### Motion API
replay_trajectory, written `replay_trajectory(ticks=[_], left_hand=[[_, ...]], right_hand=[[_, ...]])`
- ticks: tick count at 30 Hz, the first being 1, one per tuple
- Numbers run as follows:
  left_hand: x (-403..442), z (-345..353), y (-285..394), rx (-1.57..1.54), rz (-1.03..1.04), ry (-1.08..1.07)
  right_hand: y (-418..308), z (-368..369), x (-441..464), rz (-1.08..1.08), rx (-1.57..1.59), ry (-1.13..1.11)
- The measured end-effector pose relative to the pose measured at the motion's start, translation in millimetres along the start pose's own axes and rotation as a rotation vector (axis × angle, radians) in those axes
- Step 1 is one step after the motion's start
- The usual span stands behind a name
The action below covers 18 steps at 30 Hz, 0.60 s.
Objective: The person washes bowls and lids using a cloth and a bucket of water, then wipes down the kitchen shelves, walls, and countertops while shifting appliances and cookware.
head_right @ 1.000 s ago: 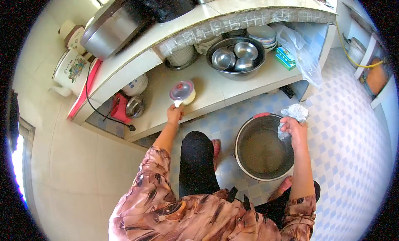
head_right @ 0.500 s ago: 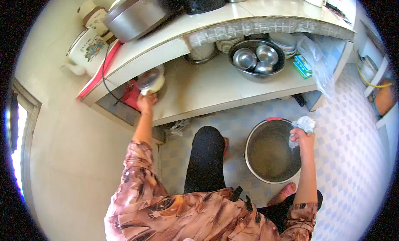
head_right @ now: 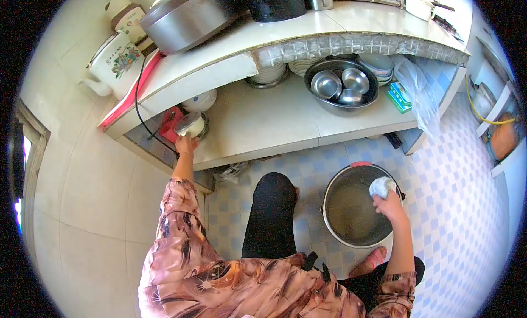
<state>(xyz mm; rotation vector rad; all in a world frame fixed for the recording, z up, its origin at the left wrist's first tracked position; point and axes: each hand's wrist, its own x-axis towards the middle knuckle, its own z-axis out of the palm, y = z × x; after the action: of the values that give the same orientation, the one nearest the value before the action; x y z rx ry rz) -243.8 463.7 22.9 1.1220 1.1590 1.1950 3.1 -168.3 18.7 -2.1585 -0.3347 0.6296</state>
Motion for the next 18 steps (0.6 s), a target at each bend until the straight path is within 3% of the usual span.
replay_trajectory(ticks=[2, 4, 6, 8, 10, 11, 12, 15, 18], left_hand=[[-6, 0, -1, 0.013, -0.008, -0.052], [-14, 5, 6, 0.046, -0.041, -0.025], [-29, 9, 15, 0.242, -0.122, -0.013], [-29, 4, -6, 0.329, -0.118, -0.069], [-73, 12, 1, 0.345, 0.206, -0.031], [-103, 17, 7, 0.225, 0.254, -0.135], [-138, 22, 15, 0.102, 0.298, -0.236], [-219, 39, 31, 0.009, -0.022, -0.973], [-293, 64, 37, -0.143, -0.715, -1.096]], right_hand=[[30, 2, 13, -0.014, -0.143, -0.033], [34, 5, 11, -0.139, -0.593, -0.004], [27, 6, 9, -0.085, -0.632, -0.025], [26, 5, 9, -0.182, -0.702, -0.069], [17, 9, 11, -0.338, -0.710, -0.051], [3, 9, 12, -0.289, -0.595, -0.141], [-12, 15, 6, -0.349, -0.370, -0.025], [-67, 27, 3, -0.217, -0.287, -0.207], [-147, 67, -14, -0.322, -0.108, -0.280]])
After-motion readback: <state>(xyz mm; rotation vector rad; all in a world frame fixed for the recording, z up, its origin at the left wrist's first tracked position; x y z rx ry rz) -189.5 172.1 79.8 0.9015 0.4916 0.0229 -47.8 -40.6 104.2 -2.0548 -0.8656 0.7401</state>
